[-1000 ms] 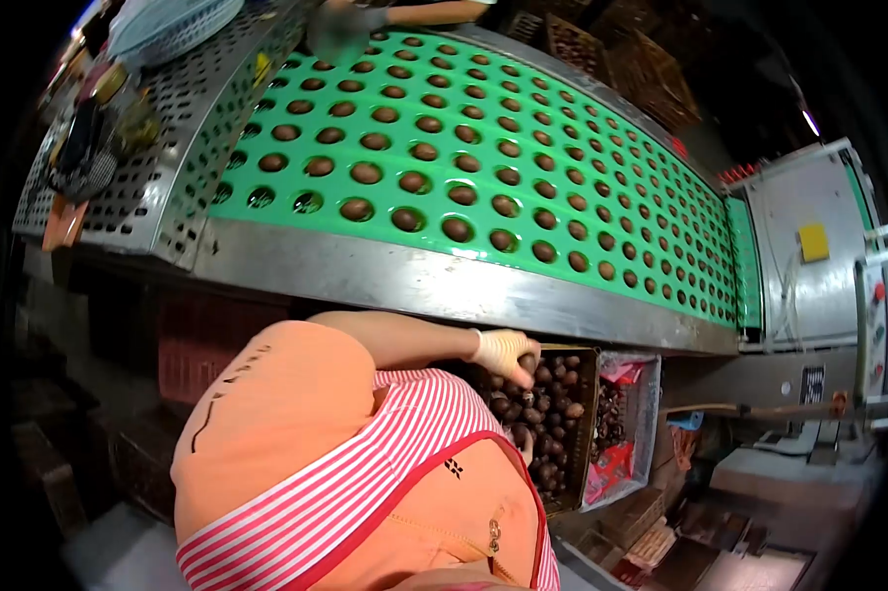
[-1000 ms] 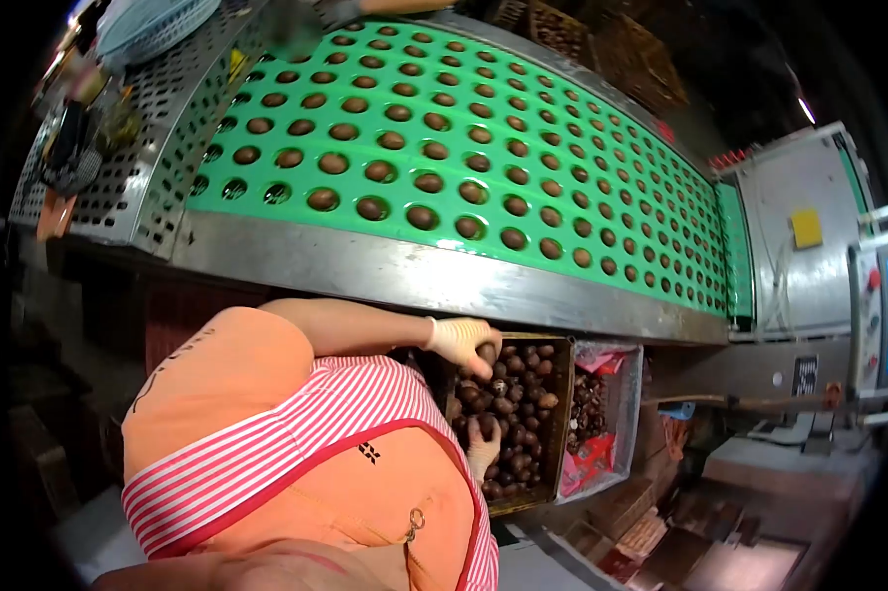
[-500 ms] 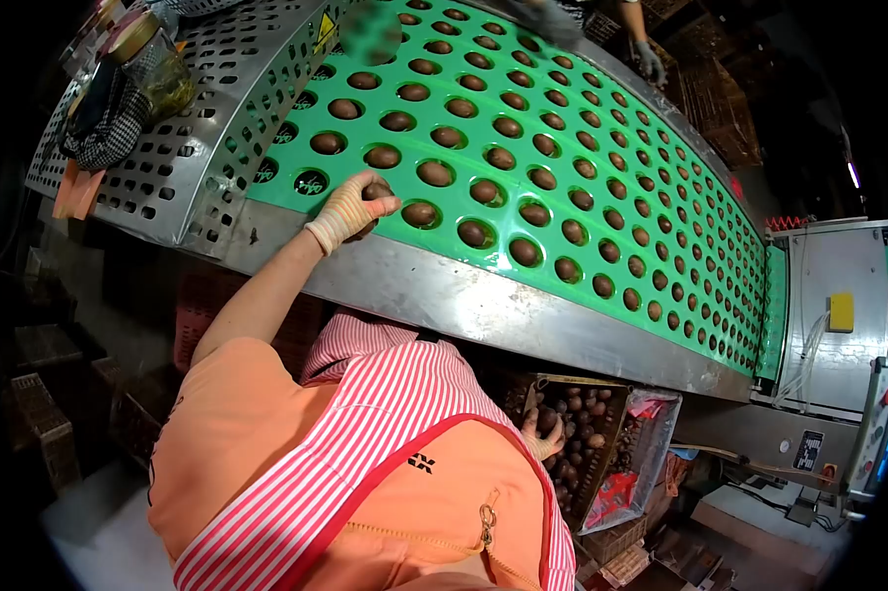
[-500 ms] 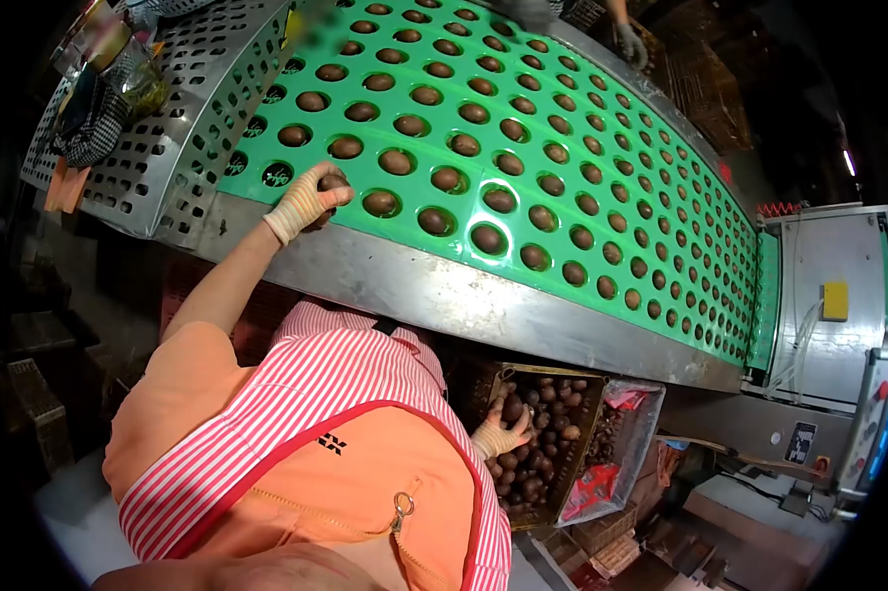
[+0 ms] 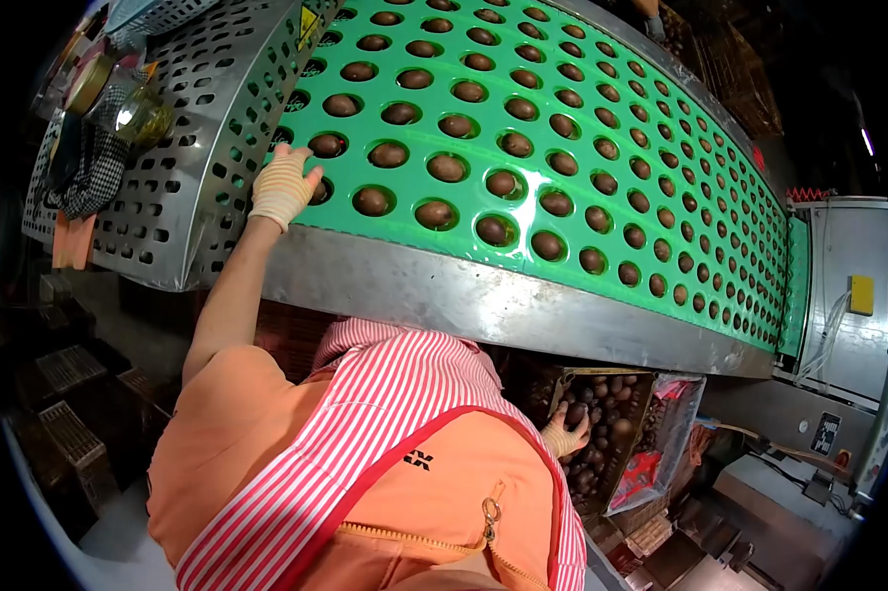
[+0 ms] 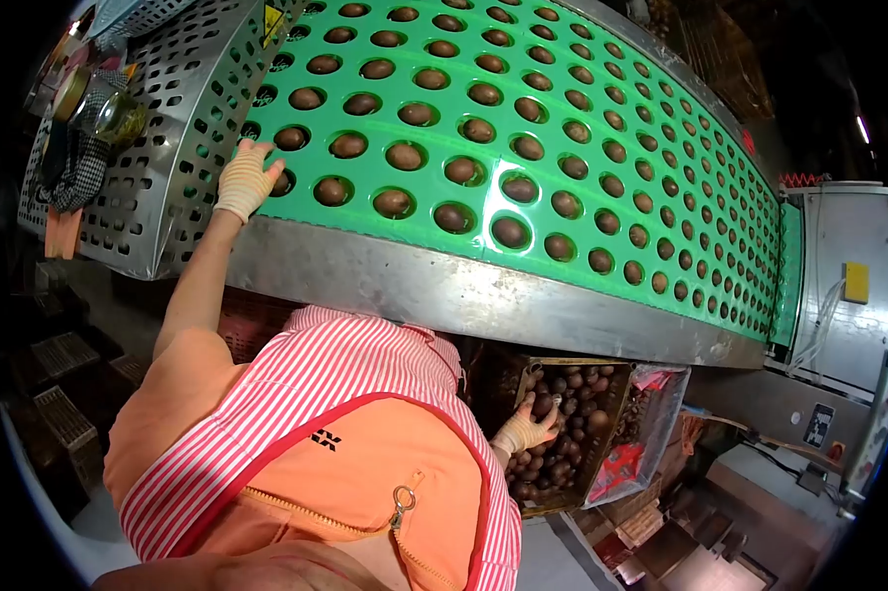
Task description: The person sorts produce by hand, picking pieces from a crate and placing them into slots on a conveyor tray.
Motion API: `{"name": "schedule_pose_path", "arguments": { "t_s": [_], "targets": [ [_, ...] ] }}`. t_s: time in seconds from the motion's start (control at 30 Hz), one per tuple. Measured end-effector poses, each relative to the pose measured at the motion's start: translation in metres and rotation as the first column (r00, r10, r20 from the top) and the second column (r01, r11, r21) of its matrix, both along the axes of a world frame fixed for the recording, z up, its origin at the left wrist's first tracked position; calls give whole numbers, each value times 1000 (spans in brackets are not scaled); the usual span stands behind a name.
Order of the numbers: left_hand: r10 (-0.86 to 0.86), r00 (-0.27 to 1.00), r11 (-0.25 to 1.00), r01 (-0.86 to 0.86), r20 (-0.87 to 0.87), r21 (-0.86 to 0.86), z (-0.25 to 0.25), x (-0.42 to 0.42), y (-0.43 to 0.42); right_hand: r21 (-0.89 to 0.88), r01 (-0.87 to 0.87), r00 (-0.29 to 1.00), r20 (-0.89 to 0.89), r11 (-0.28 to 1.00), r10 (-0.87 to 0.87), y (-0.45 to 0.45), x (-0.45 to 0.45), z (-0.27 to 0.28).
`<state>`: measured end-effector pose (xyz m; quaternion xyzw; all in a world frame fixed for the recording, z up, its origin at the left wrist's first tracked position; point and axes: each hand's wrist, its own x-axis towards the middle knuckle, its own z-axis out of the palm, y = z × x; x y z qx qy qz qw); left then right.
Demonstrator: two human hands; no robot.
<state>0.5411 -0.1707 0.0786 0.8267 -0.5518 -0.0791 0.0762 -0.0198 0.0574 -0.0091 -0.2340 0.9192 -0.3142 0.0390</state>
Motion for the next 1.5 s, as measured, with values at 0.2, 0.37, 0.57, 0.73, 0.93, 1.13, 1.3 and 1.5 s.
{"name": "schedule_pose_path", "arguments": {
  "t_s": [0.2, 0.37, 0.57, 0.73, 0.93, 1.13, 1.3, 1.5],
  "targets": [
    [-452, 857, 891, 424, -247, -159, 4, -48, -5, 115, 49, 998, -31, 992, -46, -9, 7, 15],
    [-468, 861, 883, 461, -200, -83, -15, -76, -10, 118, 58, 998, -36, 991, -54, -9, 6, 12],
    [14, -373, 911, -377, -928, 165, -14, -20, -31, 93, 58, 997, -61, 994, -52, -10, 9, 14],
    [-83, 640, 943, -199, -764, -269, -25, 17, -36, 14, 80, 995, -55, 997, -79, -15, 27, 13],
    [-356, 933, 912, 335, -50, -239, -55, 68, -44, -11, 39, 996, -79, 999, -40, -8, 84, 3],
    [-491, 870, 830, 479, 33, -286, -90, 76, -44, -25, 30, 999, -21, 999, -31, -1, 135, -15],
    [-476, 856, 798, 325, -201, -508, -98, 52, -103, 74, 51, 996, -80, 996, -45, -1, 157, -34],
    [-640, 571, 741, 282, -514, -610, -100, 10, -54, -53, -222, 924, -332, 973, 193, -51, 165, -46]
  ]
}}
